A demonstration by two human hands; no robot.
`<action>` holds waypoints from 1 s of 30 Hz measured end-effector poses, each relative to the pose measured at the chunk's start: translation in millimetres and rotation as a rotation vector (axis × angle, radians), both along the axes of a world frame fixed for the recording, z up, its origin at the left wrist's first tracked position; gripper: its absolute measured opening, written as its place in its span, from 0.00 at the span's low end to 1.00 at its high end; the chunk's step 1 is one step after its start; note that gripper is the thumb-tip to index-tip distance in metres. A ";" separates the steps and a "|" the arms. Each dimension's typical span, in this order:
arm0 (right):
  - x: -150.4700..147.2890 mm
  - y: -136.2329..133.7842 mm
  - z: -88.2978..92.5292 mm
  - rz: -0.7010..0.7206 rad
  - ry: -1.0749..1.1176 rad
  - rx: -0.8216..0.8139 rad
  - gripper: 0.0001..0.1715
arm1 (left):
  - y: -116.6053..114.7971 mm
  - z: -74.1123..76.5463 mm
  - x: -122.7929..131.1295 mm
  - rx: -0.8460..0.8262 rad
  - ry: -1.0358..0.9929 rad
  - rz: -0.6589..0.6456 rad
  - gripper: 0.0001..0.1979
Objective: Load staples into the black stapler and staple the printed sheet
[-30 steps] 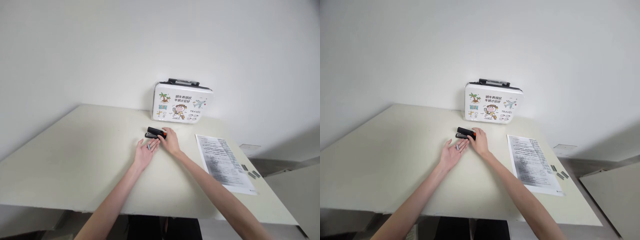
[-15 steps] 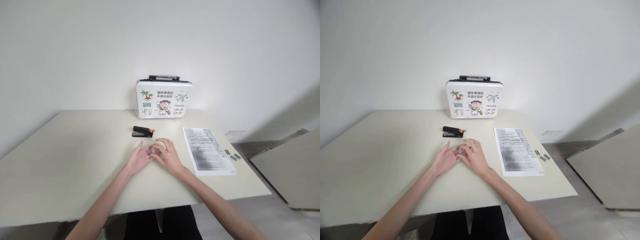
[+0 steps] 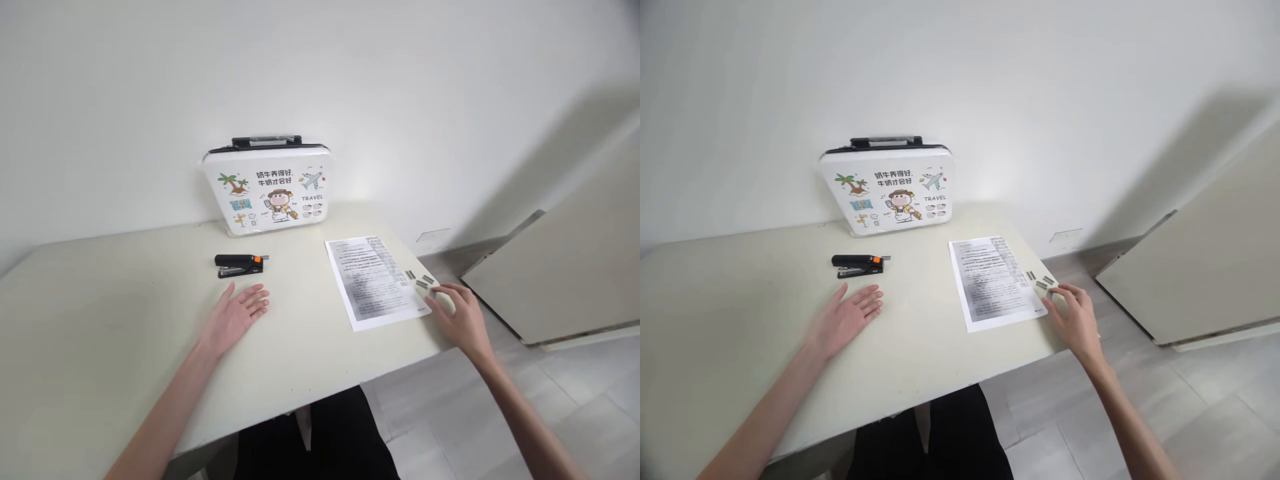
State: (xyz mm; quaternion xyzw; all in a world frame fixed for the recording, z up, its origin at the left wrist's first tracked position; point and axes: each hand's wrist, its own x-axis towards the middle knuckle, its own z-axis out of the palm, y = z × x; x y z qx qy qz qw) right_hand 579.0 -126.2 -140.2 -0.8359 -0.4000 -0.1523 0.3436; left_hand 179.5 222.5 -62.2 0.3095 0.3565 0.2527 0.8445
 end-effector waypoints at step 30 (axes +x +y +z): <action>-99.9 47.0 19.4 0.309 0.074 -0.070 0.23 | -5.9 -4.9 -1.9 0.148 -0.102 0.027 0.16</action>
